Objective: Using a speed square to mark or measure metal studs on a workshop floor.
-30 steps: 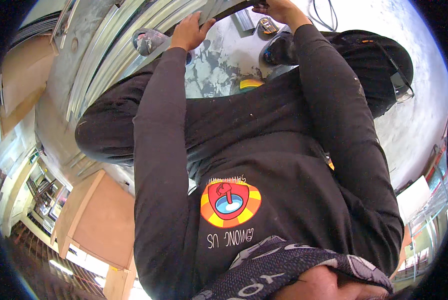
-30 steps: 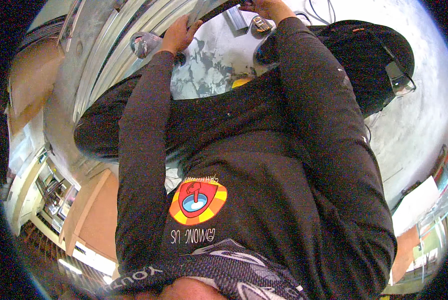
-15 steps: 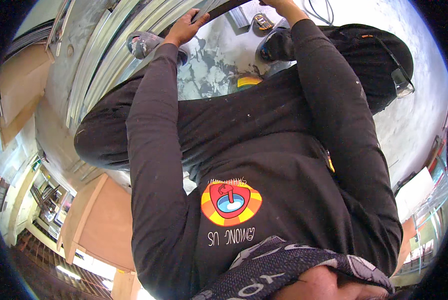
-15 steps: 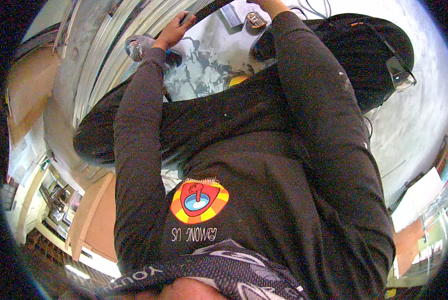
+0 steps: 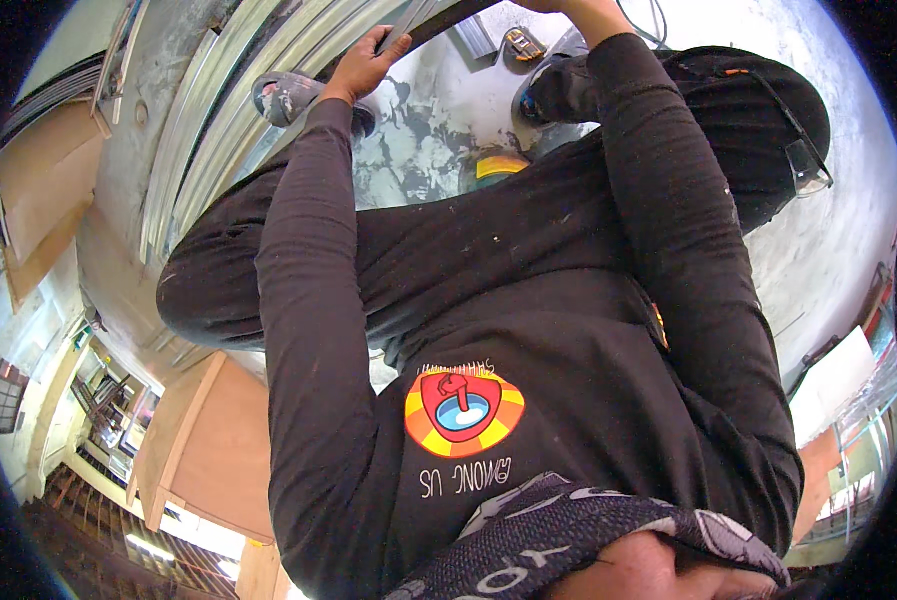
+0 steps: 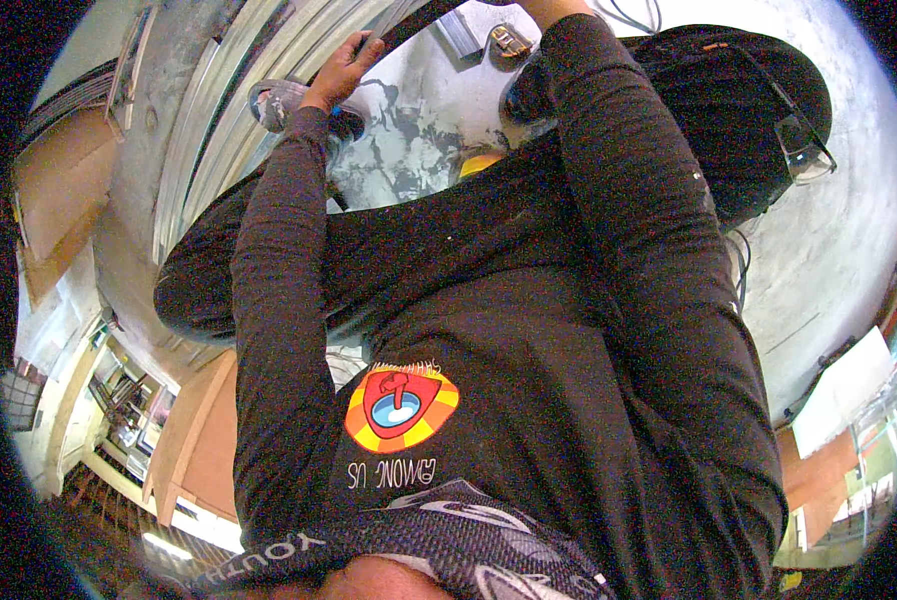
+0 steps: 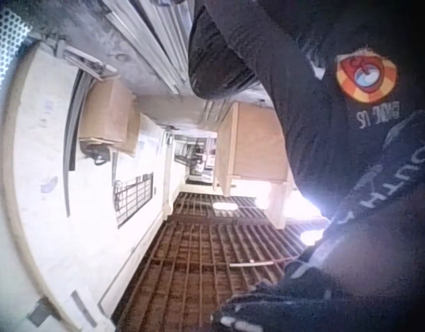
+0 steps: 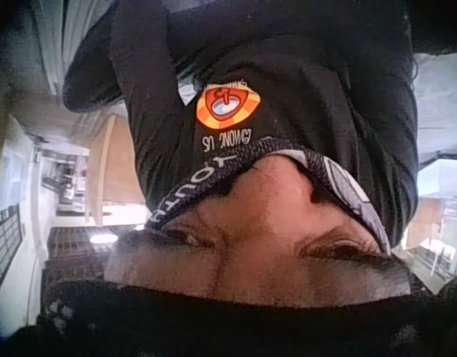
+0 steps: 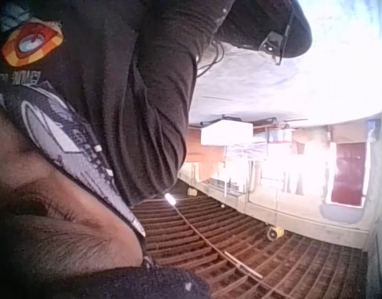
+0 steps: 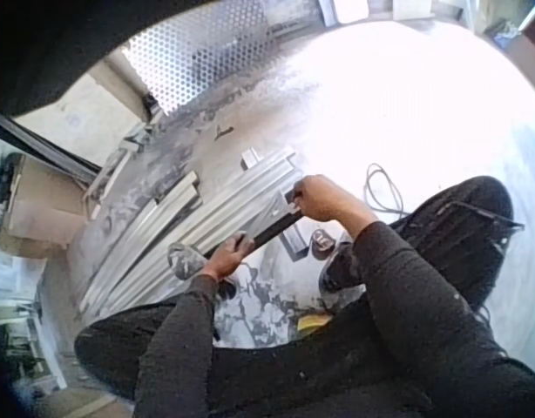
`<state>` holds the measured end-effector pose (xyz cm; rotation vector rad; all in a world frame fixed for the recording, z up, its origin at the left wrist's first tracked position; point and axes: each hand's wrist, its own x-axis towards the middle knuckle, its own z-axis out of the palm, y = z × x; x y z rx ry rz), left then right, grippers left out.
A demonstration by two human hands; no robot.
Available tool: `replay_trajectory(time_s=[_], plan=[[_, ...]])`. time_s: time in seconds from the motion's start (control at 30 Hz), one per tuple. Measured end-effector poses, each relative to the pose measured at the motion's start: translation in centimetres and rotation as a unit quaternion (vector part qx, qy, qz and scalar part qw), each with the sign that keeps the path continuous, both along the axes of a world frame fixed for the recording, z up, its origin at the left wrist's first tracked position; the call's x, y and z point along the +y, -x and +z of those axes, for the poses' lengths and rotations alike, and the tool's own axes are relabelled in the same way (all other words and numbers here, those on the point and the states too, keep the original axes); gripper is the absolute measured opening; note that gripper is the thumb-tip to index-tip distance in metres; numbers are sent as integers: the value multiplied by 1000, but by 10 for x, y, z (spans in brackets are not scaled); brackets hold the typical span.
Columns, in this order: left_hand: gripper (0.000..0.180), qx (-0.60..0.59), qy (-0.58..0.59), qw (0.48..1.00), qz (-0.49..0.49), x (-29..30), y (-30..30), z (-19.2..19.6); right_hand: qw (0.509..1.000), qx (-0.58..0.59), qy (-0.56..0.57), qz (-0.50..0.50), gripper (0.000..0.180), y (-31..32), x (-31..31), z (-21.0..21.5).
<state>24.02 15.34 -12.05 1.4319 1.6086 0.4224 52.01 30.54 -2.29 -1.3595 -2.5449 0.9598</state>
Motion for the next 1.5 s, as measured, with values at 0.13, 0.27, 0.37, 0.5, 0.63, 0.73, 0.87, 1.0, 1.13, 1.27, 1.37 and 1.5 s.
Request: replay_trajectory(time_s=[0.13, 0.27, 0.37, 0.5, 0.63, 0.73, 0.87, 1.0, 1.13, 1.27, 1.37, 1.5], plan=[[60, 17, 8, 1000, 6, -1, 0, 2, 1000, -11, -8, 12, 24, 2, -3, 4], [61, 8, -2, 1000, 7, -2, 1, 0, 1000, -6, -9, 29, 22, 5, -3, 8], [66, 6, -19, 1000, 16, -2, -2, -1, 999, -26, 0, 21, 21, 5, -4, 9], [69, -4, -29, 999, 36, -4, -2, -4, 999, -21, 21, 14, 21, 6, -6, 12], [67, -20, -39, 999, 25, -4, 4, -11, 999, -29, 10, 20, 21, 8, -6, 12], [66, -18, -37, 999, 20, -3, 1, -9, 999, -43, 1, 26, 21, 7, -6, 9], [65, -25, -42, 999, 21, -3, 0, -10, 999, -45, -2, 26, 22, 7, -5, 6], [70, 4, -61, 998, 35, -4, 3, -13, 999, -39, -3, 31, 22, 11, -4, 4], [76, 14, -16, 999, 24, -6, -8, -7, 999, -47, -4, -21, 22, 12, -8, -8], [77, 69, -32, 997, 15, -11, -6, -4, 994, -104, -5, 15, 19, 17, -6, -8], [76, 44, -5, 999, 6, -6, -21, 4, 981, -175, -18, 76, 19, 8, -2, -15], [75, 82, -21, 996, 11, -16, -9, 5, 997, -73, -11, -14, 17, 23, -13, -24]])
